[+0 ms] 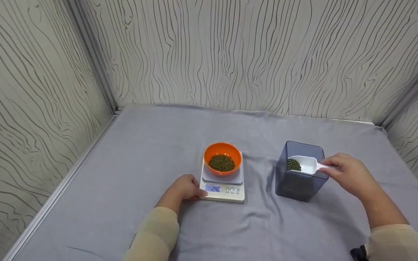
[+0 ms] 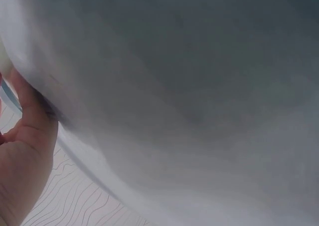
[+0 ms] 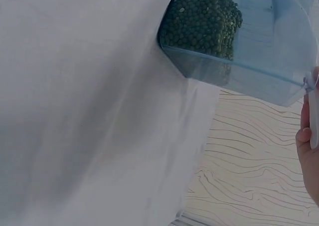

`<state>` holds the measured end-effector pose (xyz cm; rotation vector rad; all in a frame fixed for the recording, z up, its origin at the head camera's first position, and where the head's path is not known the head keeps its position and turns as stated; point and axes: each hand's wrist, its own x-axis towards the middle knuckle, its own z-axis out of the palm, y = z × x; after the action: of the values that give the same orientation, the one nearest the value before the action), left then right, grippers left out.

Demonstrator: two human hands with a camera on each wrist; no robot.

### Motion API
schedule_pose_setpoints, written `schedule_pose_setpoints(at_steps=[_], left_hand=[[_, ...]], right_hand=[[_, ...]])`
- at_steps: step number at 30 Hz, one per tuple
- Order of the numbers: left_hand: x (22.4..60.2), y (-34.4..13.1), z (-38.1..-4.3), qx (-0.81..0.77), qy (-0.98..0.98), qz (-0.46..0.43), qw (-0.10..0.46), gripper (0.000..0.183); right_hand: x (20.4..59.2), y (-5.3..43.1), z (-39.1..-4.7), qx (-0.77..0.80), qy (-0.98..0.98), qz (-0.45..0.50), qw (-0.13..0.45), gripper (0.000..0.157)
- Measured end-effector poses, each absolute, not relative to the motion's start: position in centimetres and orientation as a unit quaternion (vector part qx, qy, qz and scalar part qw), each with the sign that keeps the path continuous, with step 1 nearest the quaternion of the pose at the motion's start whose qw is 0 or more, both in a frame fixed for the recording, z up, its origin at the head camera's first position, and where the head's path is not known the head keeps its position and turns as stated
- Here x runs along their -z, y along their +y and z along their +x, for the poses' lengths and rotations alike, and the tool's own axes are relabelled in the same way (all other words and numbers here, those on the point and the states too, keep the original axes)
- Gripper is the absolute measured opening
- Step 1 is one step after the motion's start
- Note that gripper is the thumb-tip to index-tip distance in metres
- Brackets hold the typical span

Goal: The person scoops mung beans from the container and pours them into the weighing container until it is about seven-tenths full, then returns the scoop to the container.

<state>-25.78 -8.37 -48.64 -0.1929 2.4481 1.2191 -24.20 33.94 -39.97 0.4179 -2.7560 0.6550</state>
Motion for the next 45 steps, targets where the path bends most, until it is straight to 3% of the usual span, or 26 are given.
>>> schedule_pose_setpoints(at_steps=[12, 21, 33, 45], left_hand=[[48.6, -8.3, -25.8, -0.431, 0.878, -0.066, 0.198, 0.031], [48.7, -8.4, -25.8, -0.438, 0.875, -0.06, 0.197, 0.03], [48.6, -8.3, -25.8, -0.435, 0.875, -0.069, 0.201, 0.029], [48.4, -8.3, -25.6, -0.436, 0.875, -0.064, 0.199, 0.029]], right_hand=[[41.0, 34.8, -23.4, -0.284, -0.945, 0.094, 0.134, 0.02], [42.0, 35.6, -23.0, -0.339, -0.922, 0.084, 0.17, 0.019], [43.0, 35.9, -22.5, -0.402, -0.905, 0.033, 0.135, 0.034], [41.8, 34.7, -23.2, -0.384, -0.91, 0.057, 0.146, 0.03]])
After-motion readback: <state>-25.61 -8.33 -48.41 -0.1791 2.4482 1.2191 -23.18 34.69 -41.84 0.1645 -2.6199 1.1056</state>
